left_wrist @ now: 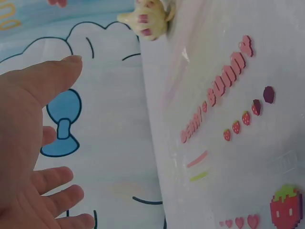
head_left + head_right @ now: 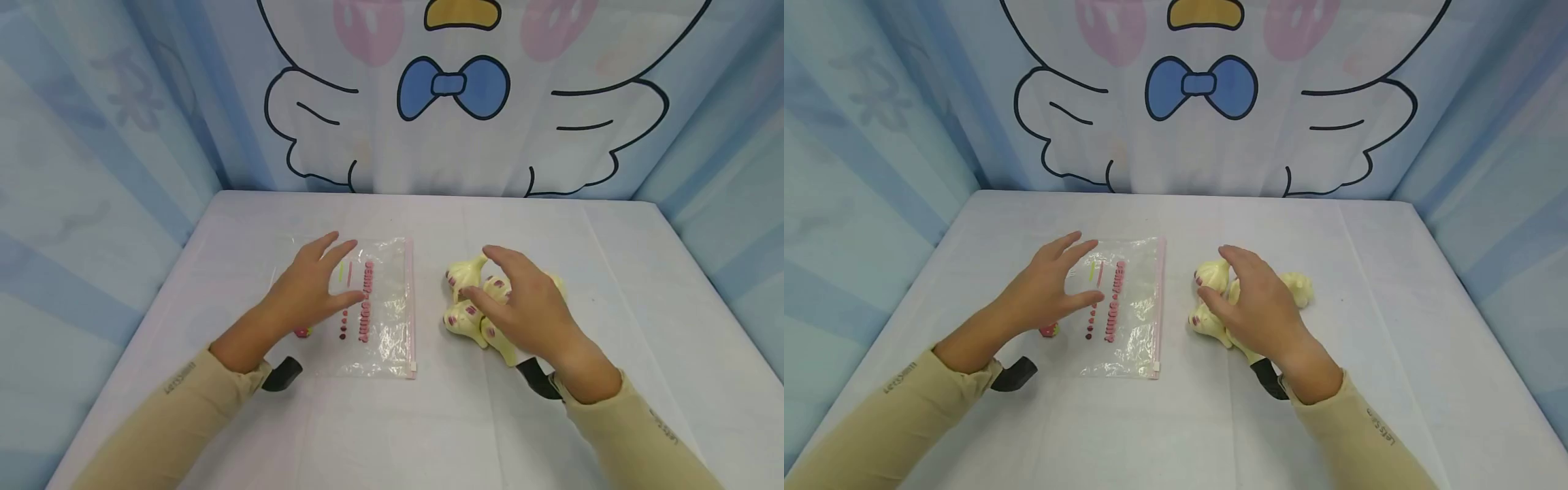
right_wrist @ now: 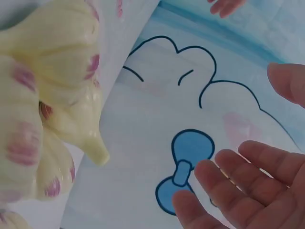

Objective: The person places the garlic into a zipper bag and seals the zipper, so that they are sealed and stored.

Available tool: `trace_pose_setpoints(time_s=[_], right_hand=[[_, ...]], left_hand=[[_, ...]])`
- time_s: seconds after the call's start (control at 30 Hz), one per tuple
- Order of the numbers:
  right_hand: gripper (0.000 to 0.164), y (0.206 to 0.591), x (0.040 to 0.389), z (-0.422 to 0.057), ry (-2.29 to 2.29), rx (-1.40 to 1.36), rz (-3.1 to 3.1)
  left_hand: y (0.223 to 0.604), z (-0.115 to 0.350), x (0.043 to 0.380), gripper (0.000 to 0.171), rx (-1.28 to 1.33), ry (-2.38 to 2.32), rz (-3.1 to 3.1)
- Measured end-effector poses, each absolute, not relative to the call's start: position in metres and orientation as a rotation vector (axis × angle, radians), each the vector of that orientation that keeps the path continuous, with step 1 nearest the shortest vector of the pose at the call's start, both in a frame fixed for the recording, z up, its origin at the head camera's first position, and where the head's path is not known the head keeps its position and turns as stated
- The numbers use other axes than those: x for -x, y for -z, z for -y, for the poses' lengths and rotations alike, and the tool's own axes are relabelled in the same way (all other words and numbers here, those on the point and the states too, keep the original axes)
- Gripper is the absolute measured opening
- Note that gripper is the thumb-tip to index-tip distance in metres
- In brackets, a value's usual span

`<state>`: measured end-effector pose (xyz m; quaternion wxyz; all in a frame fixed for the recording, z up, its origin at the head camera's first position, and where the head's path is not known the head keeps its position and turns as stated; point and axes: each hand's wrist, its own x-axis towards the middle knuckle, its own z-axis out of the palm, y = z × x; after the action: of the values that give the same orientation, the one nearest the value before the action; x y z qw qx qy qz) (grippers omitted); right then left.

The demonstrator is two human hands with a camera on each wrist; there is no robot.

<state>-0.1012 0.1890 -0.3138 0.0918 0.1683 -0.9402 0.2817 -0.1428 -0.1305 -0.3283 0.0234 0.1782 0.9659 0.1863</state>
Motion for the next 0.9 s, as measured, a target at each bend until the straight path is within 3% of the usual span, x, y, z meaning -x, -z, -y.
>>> trace_pose_setpoints(time_s=[0.43, 0.9], right_hand=[[0.060, 0.338, 0.087, -0.163, -1.115, -0.642, 2.695], [0.059, 0.359, 0.079, -0.139, -1.301, -0.555, 2.823]], left_hand=[[0.351, 0.118, 0.147, 0.077, -0.508, -0.837, -2.871], [0.357, 0.098, 0.160, 0.070, -0.590, -0.849, -2.793]])
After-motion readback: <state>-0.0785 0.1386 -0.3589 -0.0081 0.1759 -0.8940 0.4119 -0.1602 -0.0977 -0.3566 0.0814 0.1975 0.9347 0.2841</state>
